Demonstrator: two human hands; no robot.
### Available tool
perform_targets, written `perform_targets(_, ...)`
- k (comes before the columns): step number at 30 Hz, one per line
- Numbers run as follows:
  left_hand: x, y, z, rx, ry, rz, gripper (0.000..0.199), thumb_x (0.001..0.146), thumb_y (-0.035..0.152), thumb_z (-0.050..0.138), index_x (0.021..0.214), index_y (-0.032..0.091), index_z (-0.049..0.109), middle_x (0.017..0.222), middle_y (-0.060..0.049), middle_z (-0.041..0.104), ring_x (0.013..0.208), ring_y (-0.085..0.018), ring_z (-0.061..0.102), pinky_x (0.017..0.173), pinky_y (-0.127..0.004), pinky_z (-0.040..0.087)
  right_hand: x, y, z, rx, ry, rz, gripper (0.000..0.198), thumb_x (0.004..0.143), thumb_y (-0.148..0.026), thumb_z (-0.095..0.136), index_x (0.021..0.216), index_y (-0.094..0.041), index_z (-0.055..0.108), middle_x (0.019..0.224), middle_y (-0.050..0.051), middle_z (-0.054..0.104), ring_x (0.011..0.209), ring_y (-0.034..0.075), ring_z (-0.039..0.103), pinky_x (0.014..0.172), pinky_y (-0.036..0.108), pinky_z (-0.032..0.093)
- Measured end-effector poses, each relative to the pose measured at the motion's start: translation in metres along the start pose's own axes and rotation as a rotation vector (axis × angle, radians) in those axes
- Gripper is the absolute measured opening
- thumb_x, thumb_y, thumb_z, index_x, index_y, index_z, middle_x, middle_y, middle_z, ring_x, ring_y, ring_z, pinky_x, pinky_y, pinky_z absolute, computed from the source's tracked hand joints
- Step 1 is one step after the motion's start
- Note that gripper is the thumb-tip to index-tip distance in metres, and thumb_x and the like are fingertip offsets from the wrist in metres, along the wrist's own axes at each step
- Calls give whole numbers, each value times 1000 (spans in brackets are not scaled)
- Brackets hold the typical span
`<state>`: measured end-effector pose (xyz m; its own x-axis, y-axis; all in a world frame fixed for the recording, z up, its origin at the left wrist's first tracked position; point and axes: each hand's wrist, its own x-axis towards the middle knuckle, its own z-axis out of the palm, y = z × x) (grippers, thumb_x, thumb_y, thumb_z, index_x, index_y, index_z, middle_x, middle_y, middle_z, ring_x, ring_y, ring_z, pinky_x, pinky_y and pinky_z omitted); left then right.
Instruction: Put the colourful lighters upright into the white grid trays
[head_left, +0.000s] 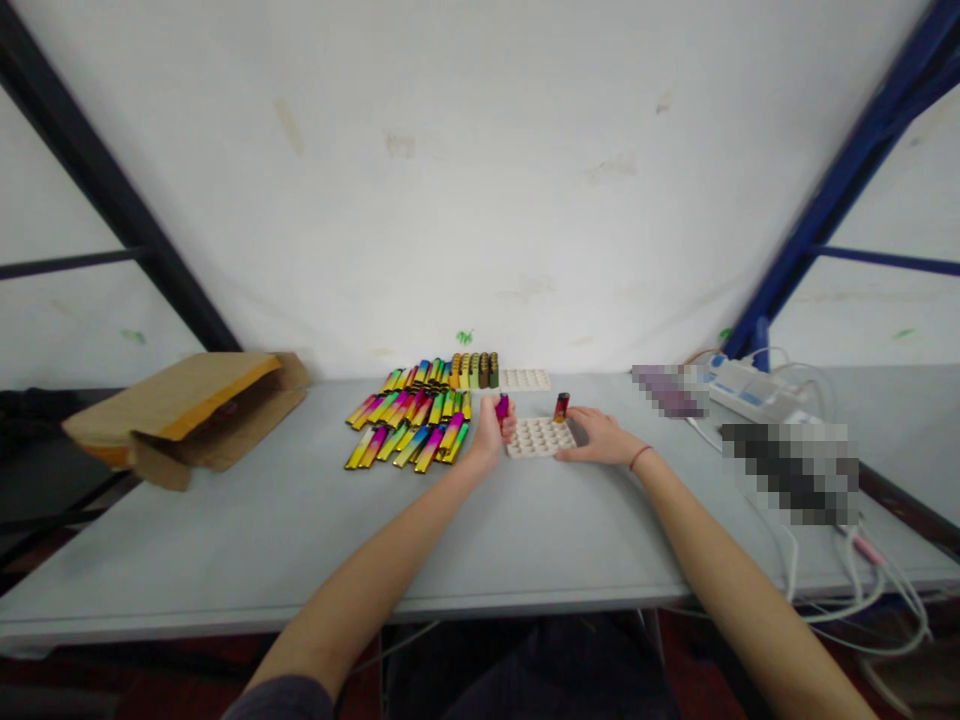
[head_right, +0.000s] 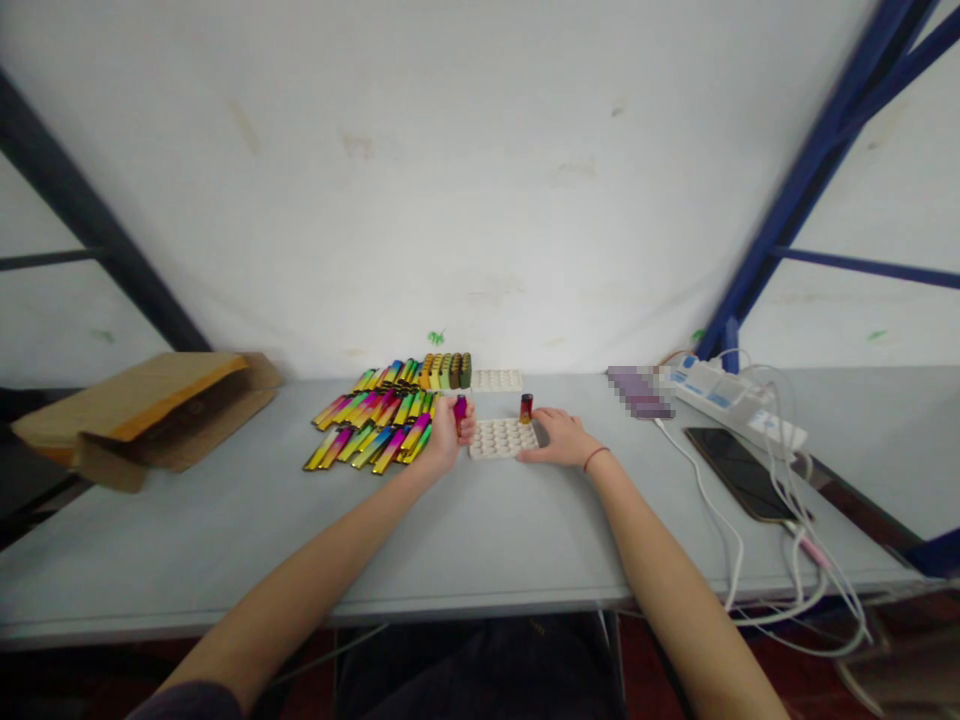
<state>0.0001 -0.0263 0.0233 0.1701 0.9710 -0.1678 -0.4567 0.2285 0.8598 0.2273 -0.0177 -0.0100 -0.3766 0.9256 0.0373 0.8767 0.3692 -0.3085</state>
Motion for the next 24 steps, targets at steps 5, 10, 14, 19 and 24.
perform_targets(5,0,3,1,-12,23,10,39,89,48,41,63,20,41,48,8,26,38,-6,21,38,-16,13,0,1,0,2,9,3,80,73,-64,73,137,-20,55,150,19,52,134,41,50,106,56,42)
perform_targets(10,0,5,0,-13,-19,11,50,90,63,42,65,20,44,49,7,29,39,-6,23,37,-16,14,0,1,0,-11,22,-6,80,73,-65,73,138,-22,55,148,18,54,134,41,51,105,55,44)
perform_targets(14,2,3,-1,-1,-43,5,54,89,69,42,65,20,43,50,7,29,39,-6,23,37,-15,15,0,1,0,-11,11,5,82,73,-66,73,138,-22,55,149,17,53,134,40,50,105,54,43)
perform_targets(19,6,-1,-2,40,-55,5,43,90,59,42,75,20,48,52,7,36,41,-7,28,37,-16,18,0,-1,-1,-7,-3,8,81,73,-65,73,139,-21,54,151,18,51,136,40,49,107,54,41)
perform_targets(24,9,-5,-4,66,-74,5,35,90,52,43,77,19,49,53,7,37,41,-7,29,37,-15,19,-1,-3,-2,-8,5,-2,77,73,-65,73,134,-20,57,148,20,54,132,42,52,103,56,44)
